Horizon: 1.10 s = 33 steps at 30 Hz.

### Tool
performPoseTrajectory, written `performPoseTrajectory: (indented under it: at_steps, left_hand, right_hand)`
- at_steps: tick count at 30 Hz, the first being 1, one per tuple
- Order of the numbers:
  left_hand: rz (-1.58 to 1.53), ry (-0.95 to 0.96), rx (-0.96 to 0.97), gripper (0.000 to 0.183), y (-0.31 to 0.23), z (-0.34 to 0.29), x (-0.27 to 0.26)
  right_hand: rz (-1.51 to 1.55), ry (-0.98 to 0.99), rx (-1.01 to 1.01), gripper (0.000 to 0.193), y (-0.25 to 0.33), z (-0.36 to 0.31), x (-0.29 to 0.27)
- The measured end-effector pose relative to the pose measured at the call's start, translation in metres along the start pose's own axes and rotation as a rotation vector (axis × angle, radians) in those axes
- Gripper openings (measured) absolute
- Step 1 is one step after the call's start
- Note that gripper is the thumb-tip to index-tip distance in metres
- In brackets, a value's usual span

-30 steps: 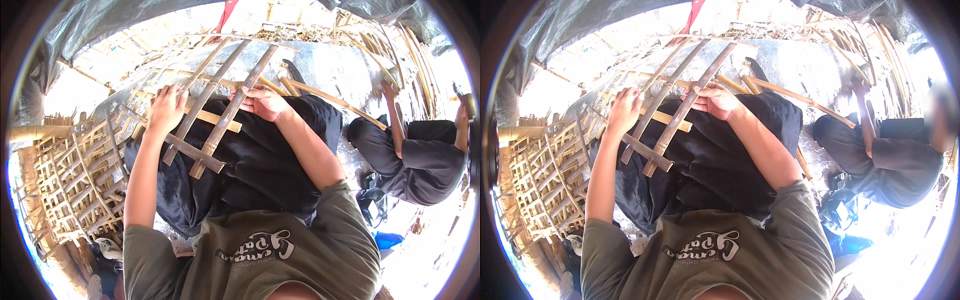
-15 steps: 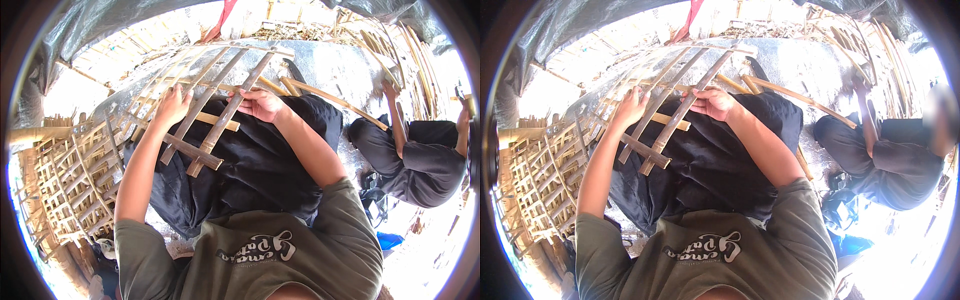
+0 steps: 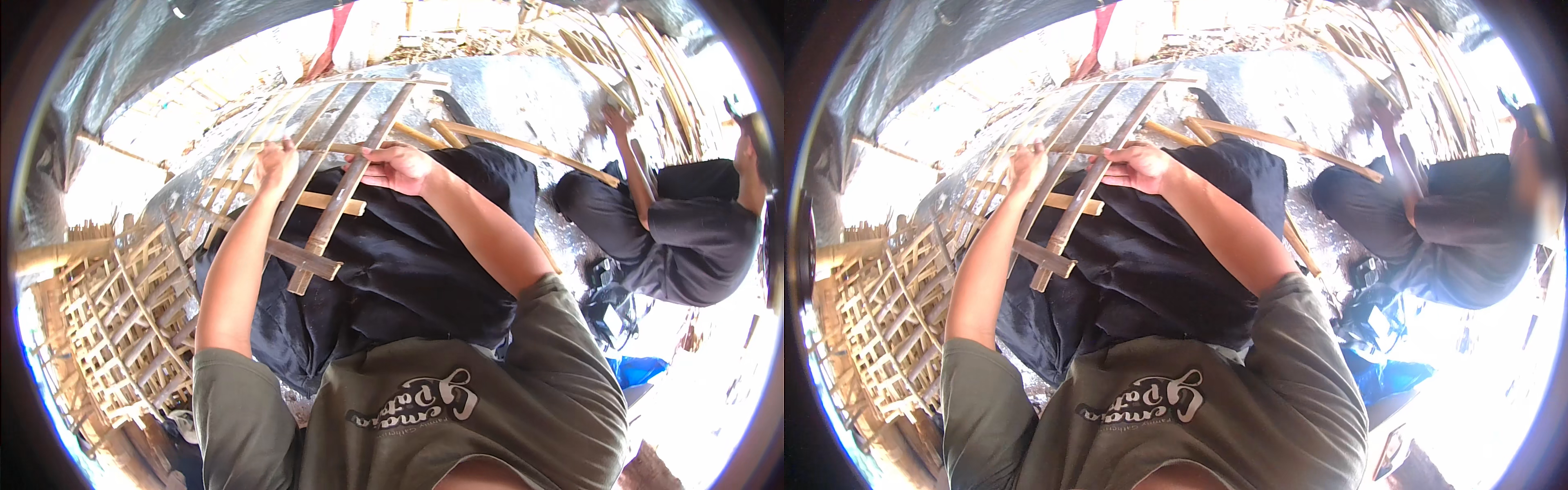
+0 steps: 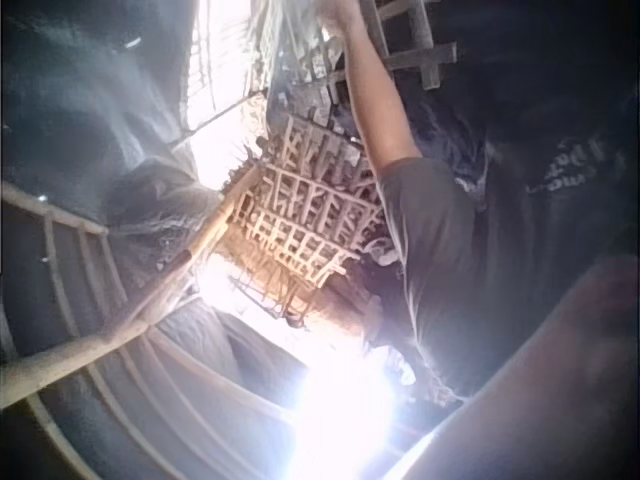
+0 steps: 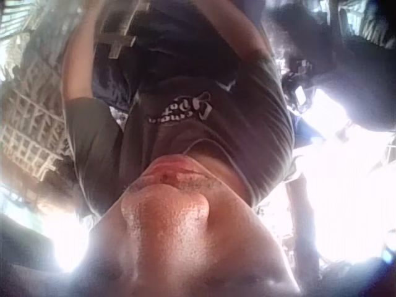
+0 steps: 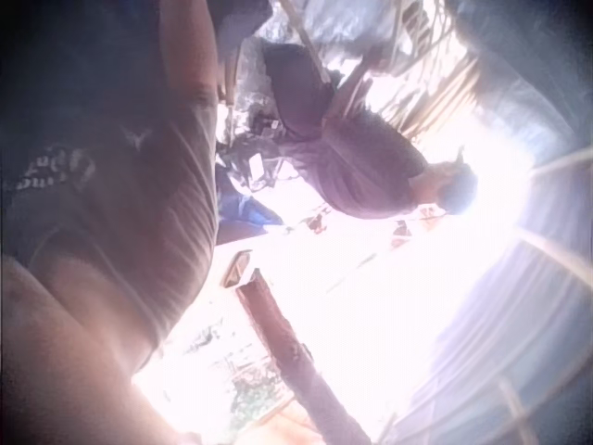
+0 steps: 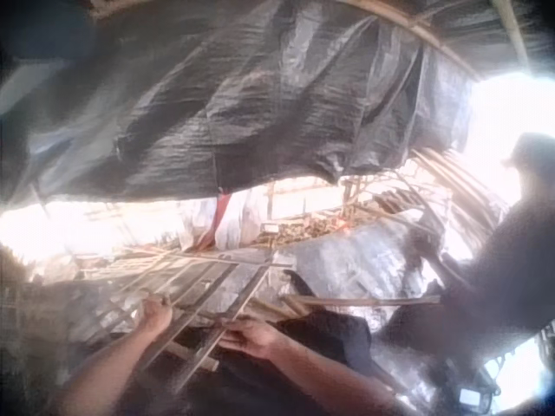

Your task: The person is assembling a roof structure using wooden slats and a hammer. They position the slats onto a frame and secure them by hammering nails. Another person is also working on the structure in the background.

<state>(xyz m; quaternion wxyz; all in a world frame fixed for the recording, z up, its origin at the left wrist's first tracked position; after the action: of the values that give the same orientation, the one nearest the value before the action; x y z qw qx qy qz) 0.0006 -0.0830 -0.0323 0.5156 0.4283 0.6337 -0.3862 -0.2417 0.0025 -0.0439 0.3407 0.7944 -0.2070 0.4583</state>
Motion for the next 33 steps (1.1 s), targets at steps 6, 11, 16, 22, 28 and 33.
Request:
performPoseTrajectory:
  at_steps: [6,11,16,22,28,33]
  left_hand:
    - [-0.003,-0.122,0.047,0.056,-0.001,0.003,-0.015]
    - [0.078,-0.155,0.079,0.051,-0.009,0.004,-0.062]
    - [0.06,-0.335,0.179,0.05,0.01,0.017,-0.103]
    - [-0.036,-0.412,0.291,0.04,0.062,0.005,-0.135]
    - [-0.074,-0.285,0.35,0.033,0.109,-0.038,-0.117]
    - [-0.046,-0.151,0.39,0.028,0.131,-0.07,-0.089]
  right_hand:
    - [-0.06,0.014,-0.072,0.029,0.008,-0.007,0.009]
    - [-0.19,-0.055,-0.135,0.048,0.015,-0.019,0.024]
    - [-0.689,0.064,0.071,0.077,0.023,-0.05,0.054]
    - [-1.345,0.244,-0.203,0.059,0.077,-0.141,0.086]
    - [-0.871,-0.081,-0.541,0.055,0.147,-0.25,0.036]
    - [-0.872,-0.858,-0.671,0.046,0.162,-0.283,-0.104]
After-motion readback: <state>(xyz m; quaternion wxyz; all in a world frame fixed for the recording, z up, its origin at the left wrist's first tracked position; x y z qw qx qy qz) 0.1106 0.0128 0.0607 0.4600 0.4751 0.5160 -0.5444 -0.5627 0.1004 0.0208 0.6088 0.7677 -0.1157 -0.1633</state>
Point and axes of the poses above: each hand's wrist, its own z-axis towards the middle knuckle, its own x-axis out of the palm, y = z × x, the point moved 7 cm from there along z, towards the middle knuckle, and after that the axes turned 15 degrees about z, right-handed, at the moved point
